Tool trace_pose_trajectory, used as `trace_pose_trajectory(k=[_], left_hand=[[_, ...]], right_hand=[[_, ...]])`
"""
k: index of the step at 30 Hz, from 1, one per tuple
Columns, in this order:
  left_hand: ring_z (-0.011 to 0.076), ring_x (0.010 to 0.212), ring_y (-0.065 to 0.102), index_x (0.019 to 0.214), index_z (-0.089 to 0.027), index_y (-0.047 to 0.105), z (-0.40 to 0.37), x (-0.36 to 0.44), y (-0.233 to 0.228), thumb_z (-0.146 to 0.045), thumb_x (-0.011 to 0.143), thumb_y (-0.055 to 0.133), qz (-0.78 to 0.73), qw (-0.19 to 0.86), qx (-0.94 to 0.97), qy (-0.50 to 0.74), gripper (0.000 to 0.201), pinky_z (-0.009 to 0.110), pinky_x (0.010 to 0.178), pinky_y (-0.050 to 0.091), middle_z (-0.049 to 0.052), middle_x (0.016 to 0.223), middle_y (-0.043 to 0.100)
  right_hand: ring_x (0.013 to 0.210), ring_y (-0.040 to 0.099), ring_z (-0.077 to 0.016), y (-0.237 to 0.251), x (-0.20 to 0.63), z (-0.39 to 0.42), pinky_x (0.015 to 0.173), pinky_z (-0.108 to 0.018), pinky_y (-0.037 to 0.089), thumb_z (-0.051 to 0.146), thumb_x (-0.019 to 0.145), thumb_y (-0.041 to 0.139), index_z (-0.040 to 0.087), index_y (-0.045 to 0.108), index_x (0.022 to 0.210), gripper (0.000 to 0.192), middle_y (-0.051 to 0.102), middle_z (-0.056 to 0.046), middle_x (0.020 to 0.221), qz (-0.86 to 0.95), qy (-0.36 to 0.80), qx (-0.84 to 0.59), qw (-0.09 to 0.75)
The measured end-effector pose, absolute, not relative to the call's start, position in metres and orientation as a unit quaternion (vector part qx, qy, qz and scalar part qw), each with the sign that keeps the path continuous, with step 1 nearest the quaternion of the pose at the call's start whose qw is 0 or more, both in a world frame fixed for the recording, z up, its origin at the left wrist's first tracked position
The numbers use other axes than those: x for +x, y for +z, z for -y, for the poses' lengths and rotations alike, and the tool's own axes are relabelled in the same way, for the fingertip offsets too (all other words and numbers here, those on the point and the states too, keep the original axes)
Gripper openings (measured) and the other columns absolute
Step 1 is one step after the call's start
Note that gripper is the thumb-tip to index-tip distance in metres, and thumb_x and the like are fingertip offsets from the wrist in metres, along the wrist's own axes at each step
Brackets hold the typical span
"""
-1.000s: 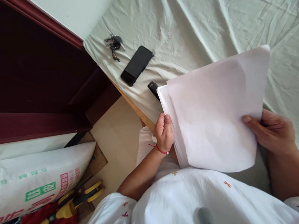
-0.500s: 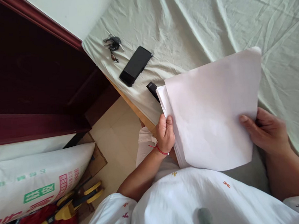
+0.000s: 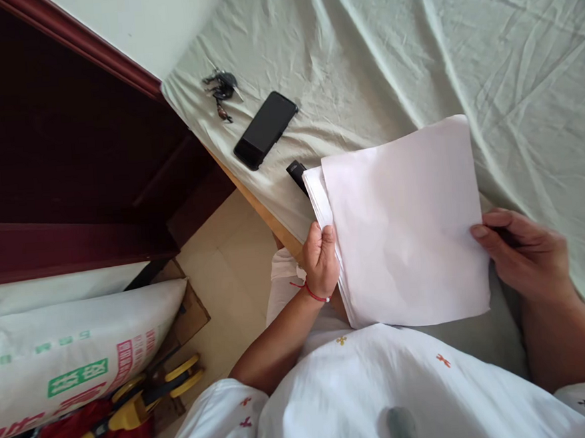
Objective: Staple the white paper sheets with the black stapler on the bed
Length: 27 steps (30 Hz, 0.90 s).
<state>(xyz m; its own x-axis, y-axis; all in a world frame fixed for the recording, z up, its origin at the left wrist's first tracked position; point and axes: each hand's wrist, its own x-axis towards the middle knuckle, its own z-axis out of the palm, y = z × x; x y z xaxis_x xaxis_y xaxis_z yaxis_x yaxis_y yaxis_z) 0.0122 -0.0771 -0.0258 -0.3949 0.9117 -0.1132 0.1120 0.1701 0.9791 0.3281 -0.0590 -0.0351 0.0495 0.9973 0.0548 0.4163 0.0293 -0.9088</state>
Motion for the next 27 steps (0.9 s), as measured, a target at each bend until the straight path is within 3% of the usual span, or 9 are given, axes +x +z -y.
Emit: trace_pose_trajectory(k=[6,21,24,27], left_hand=[[0.0186,0.085,0.062,0.090,-0.022,0.066,0.0784,0.0113,-0.0268,-0.063,0.100,0.059,-0.654,0.393,0.398,0.509,0.043,0.030,0.087,0.051,0.002,0.085,0.065],[0.0149,0.069,0.048,0.083,-0.023,0.055,0.0789,0.0092,-0.0254,-0.061,0.103,0.054,-0.655,0.367,0.448,0.485,0.043,0.029,0.072,0.046,-0.002,0.071,0.051],[0.0137,0.066,0.048,0.085,-0.023,0.057,0.0787,0.0090,-0.0254,-0.063,0.102,0.056,-0.654,0.369,0.460,0.474,0.043,0.028,0.070,0.046,-0.003,0.070,0.052],[0.0147,0.072,0.056,0.096,-0.022,0.063,0.0783,0.0098,-0.0250,-0.064,0.101,0.056,-0.653,0.374,0.471,0.459,0.042,0.028,0.074,0.050,-0.001,0.078,0.063]], right_hand=[[0.070,0.055,-0.0089,-0.0298,0.3278,0.0566,0.061,-0.020,0.043,0.021,0.091,0.077,0.028,0.075,0.096,0.009,0.067,0.004,0.083,0.603,0.395,-0.541,0.433],[0.067,0.053,-0.0082,-0.0250,0.3252,0.0514,0.059,-0.021,0.041,0.013,0.092,0.072,0.027,0.072,0.097,0.015,0.063,0.005,0.081,0.662,0.360,-0.504,0.422],[0.067,0.054,-0.0081,-0.0260,0.3240,0.0506,0.059,-0.021,0.041,0.014,0.092,0.073,0.027,0.073,0.097,0.015,0.064,0.005,0.081,0.661,0.358,-0.504,0.426],[0.065,0.054,-0.0081,-0.0265,0.3215,0.0499,0.058,-0.020,0.041,0.016,0.091,0.074,0.027,0.074,0.096,0.013,0.064,0.005,0.079,0.660,0.352,-0.508,0.427]])
